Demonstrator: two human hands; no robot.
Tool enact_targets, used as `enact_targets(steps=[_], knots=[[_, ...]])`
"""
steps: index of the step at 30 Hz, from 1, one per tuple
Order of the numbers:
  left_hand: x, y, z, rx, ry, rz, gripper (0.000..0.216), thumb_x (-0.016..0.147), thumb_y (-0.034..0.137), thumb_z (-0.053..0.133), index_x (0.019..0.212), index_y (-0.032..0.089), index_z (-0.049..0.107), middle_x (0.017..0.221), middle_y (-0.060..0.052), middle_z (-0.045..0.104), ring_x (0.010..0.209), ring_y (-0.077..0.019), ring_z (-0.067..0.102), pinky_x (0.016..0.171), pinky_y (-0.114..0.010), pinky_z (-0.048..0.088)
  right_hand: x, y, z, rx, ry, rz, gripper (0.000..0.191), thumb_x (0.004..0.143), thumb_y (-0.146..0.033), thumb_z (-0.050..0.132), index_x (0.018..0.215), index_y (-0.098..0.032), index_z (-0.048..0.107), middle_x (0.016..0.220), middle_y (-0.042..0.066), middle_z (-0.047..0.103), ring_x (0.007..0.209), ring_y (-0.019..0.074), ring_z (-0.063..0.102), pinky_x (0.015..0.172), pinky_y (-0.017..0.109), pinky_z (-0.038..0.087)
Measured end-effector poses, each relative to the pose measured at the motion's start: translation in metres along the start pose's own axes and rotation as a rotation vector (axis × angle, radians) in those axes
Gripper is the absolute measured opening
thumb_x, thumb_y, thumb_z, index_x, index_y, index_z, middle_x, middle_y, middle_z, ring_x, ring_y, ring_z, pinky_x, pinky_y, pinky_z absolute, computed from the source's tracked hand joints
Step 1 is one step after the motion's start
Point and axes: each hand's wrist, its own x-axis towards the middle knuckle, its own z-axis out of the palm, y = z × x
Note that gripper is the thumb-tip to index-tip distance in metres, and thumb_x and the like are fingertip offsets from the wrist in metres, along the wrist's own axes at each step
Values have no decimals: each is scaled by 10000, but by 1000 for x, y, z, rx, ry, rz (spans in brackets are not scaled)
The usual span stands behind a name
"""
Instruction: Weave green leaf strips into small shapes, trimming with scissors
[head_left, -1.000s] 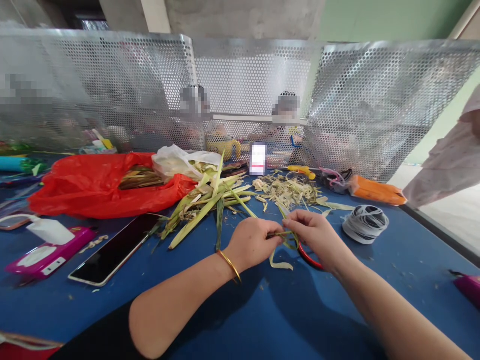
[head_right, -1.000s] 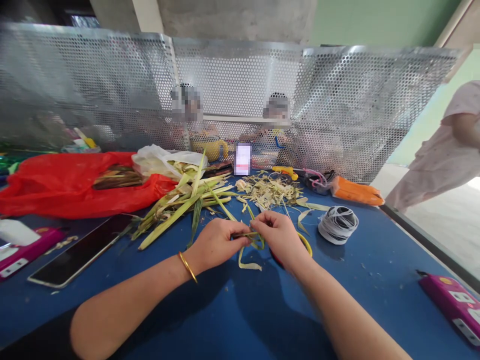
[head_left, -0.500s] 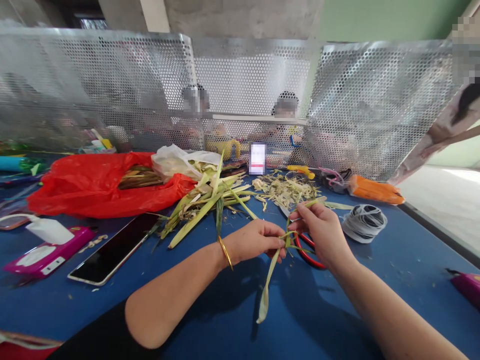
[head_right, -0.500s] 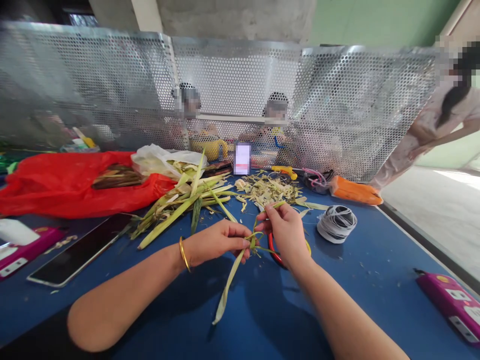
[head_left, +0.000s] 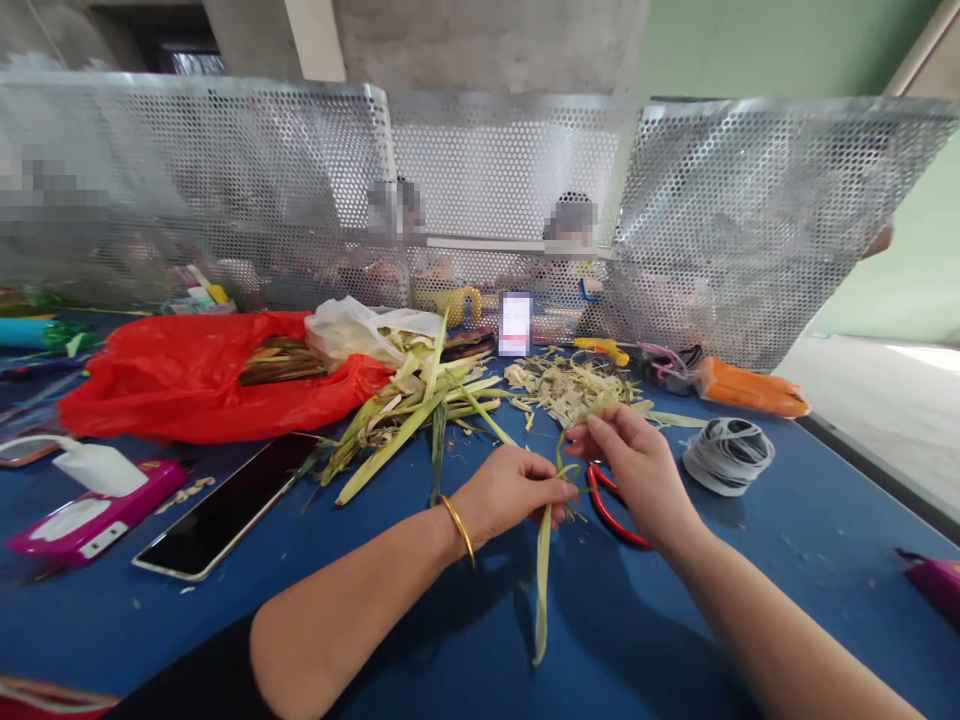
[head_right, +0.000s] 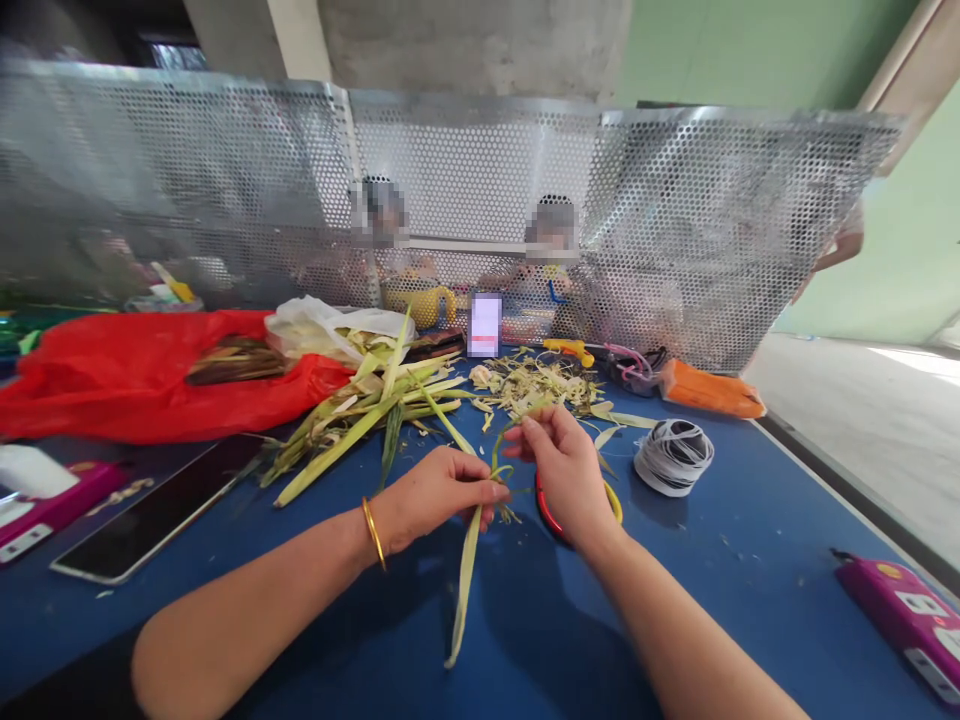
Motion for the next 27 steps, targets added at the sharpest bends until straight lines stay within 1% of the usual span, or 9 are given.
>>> enact_targets(steps=[3,6,8,12,15,19,20,24,27], knots=[[4,1,-7,-96,93,-39,253,663,396,713,555,174,655,587,-21,641,527,-112,549,555,-226,447,7,-1,-11,-347,-200,-171,225,835,-368,581,1009,-227,606,848,24,700,816,190,645,759,326,481],[7,3,-15,-96,131,-44,251,643,410,731,577,174,675,596,-24,651,523,-109,540,520,-212,433,11,-3,-20,-675,-485,-325,179,885,-312,517,911,-246,682,849,18,707,809,186,614,757,314,439],[8,3,-18,-55,137,-30,248,653,400,719,566,172,679,586,-26,648,509,-105,523,469,-197,386,13,-4,-23,-793,-562,-396,224,904,-279,482,845,-242,695,771,11,699,754,176,605,733,295,421],[9,1,-17,-29,117,-23,213,672,332,690,541,163,678,528,-17,616,471,-93,492,437,-191,342,15,0,-25,-953,-515,-376,271,915,-236,452,775,-228,684,717,8,692,703,171,611,662,266,398],[9,-2,-13,-12,132,-48,215,667,312,686,524,152,667,454,-1,558,430,-87,468,436,-198,349,14,2,-24,-1081,-429,-396,253,909,-226,468,776,-229,684,739,16,697,723,185,609,684,288,389],[10,-2,-10,-66,195,-109,208,650,315,689,534,146,651,470,-4,562,437,-98,492,446,-214,368,2,-6,-16,-1053,-212,-713,210,932,-244,469,929,-203,674,910,67,676,863,204,583,808,340,368],[10,-3,-9,-95,204,-119,216,636,320,697,523,149,634,467,4,552,435,-97,487,447,-215,364,-3,-9,-12,-1035,-226,-812,214,939,-232,458,934,-203,669,896,64,664,850,196,572,807,342,361],[9,-7,-6,-228,215,-117,337,519,378,780,456,149,540,447,48,460,443,-63,398,443,-199,282,-21,-8,8,-1117,-548,-1088,233,944,-157,414,907,-188,642,781,39,610,737,173,524,732,333,344],[11,-11,-4,-272,231,-151,396,453,431,811,478,134,551,468,51,453,481,-63,385,460,-201,247,-27,2,17,-1253,-601,-1171,225,945,-145,413,831,-166,606,767,49,583,742,187,504,719,340,335]])
